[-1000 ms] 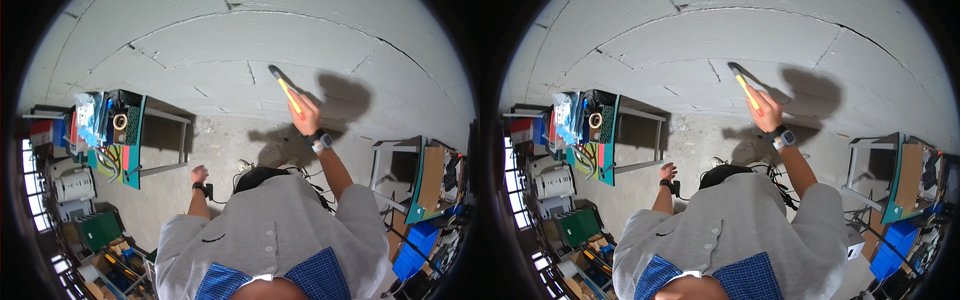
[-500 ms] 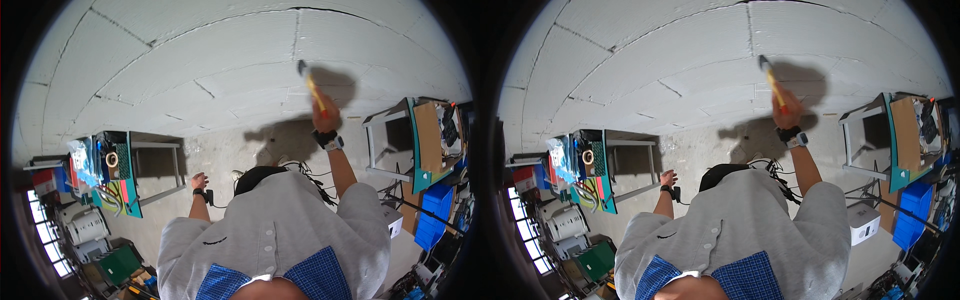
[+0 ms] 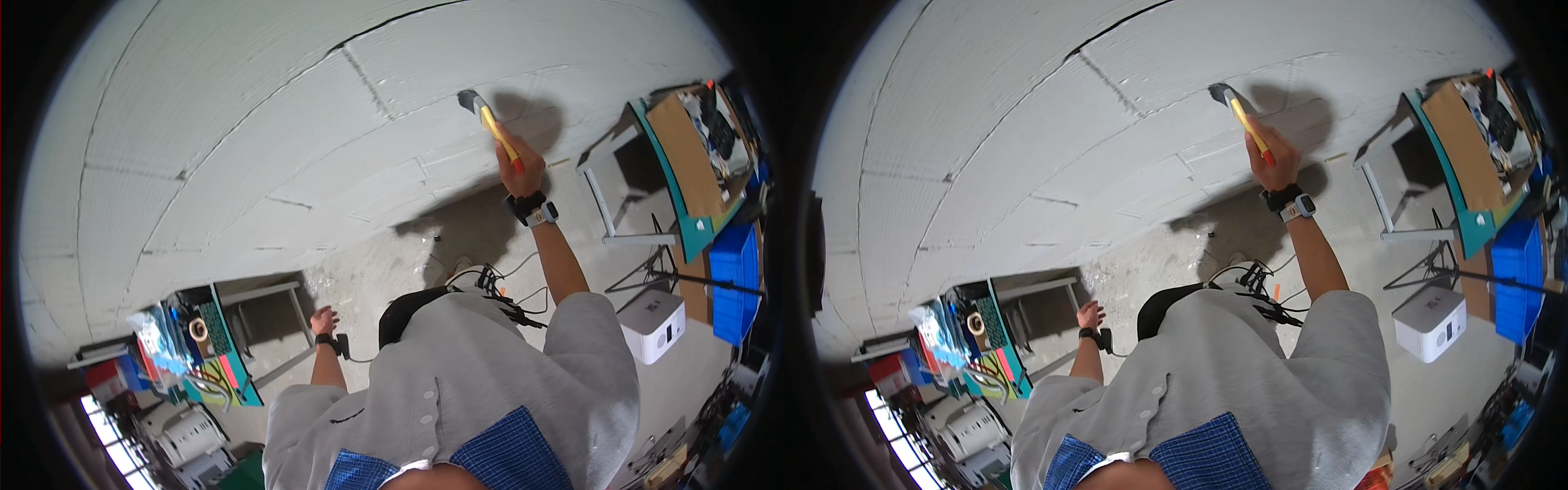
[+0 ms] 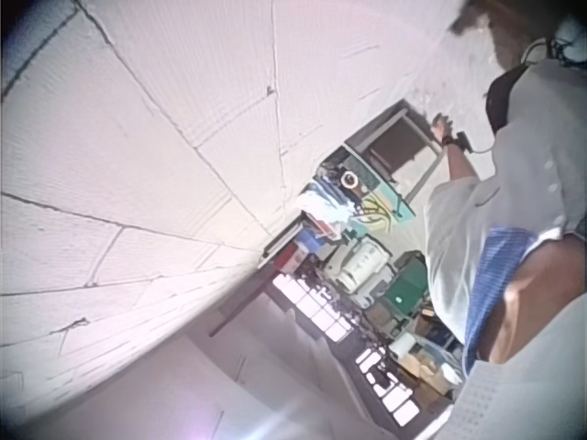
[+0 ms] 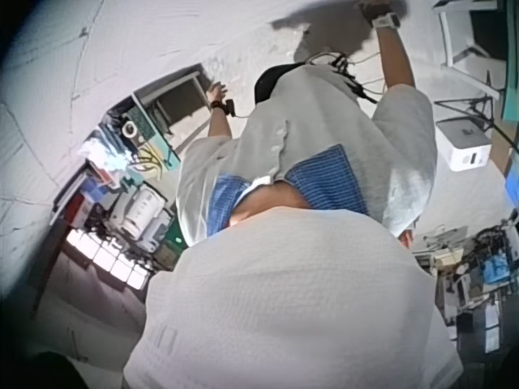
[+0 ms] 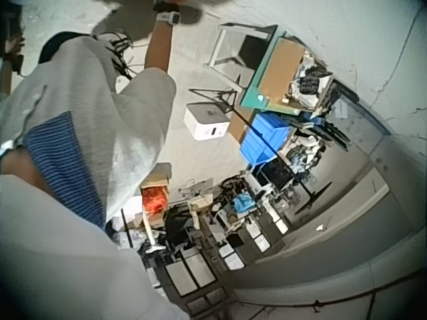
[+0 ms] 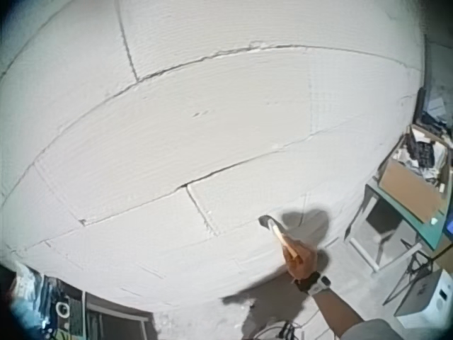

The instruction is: Painting a cinder block wall with a brush.

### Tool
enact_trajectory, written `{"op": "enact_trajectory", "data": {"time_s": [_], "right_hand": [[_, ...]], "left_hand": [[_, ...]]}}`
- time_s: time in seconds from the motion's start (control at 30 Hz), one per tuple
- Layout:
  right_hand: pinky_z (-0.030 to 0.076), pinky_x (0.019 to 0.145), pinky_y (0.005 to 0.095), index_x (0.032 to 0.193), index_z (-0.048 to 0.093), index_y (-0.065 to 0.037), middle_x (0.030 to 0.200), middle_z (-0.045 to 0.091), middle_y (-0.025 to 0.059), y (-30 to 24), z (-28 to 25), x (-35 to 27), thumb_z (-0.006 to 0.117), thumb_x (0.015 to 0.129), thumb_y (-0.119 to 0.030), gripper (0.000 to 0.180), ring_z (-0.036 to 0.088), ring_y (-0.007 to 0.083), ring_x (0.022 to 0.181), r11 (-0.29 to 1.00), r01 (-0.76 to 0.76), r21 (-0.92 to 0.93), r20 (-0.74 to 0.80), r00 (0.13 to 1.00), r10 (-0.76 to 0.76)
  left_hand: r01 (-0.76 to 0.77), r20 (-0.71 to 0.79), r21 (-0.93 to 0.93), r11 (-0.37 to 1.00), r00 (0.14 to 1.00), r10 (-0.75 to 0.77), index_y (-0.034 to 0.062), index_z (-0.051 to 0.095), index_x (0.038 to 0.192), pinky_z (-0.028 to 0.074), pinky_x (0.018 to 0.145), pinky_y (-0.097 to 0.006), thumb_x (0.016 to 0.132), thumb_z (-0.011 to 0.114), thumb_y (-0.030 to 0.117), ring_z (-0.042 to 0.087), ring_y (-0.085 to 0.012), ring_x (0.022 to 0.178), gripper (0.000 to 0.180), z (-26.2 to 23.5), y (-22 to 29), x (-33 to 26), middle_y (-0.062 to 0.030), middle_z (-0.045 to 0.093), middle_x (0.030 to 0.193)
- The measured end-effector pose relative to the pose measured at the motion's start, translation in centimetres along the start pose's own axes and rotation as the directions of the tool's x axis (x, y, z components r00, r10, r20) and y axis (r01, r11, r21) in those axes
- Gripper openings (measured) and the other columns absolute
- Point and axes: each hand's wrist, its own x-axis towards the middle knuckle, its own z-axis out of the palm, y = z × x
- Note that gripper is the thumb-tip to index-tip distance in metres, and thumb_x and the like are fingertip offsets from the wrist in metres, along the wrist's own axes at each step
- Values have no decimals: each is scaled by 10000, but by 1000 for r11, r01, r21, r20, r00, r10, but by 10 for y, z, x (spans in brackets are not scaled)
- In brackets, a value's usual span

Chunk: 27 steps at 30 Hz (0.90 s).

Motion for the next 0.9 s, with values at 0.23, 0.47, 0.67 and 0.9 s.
{"op": "enact_trajectory", "data": {"time_s": [0.23, 0.47, 0.67, 0.9], "right_hand": [[544, 674, 330, 1188, 696, -124, 930, 719, 87, 53, -33, 13, 691, 896, -128, 292, 696, 265, 777, 991, 1, -132, -166, 986, -23], [551, 726, 335, 1188, 702, -127, 975, 726, 97, 78, -53, 18, 686, 902, -164, 289, 704, 270, 843, 981, -111, -160, -264, 962, 66], [551, 729, 336, 1175, 703, -79, 949, 730, 117, 42, -29, -4, 664, 908, -153, 279, 709, 271, 829, 997, -64, -32, -213, 975, 56], [551, 695, 343, 1206, 685, -75, 896, 727, 109, -74, 54, -50, 659, 891, -118, 319, 696, 254, 750, 981, 58, 184, 150, 985, -86]], "left_hand": [[23, 40, 83, 996, 999, -27, 61, 672, 1172, 484, 525, -283, 898, 559, 163, 703, -175, 678, 314, -3, 13, 7, -89, 732, 904], [-71, 43, 100, 993, 997, 67, 49, 674, 1169, 495, 539, -270, 896, 566, 165, 709, -164, 681, 317, 0, 31, 10, -93, 738, 899], [-148, 44, 74, 986, 988, 145, 32, 674, 1173, 519, 559, -283, 893, 563, 152, 719, -185, 692, 325, -9, 18, 5, -110, 742, 913], [-180, -17, -19, 983, 984, 180, 13, 703, 1125, 581, 603, -316, 855, 605, 131, 727, -201, 689, 311, -40, -45, 5, -148, 747, 859]]}}
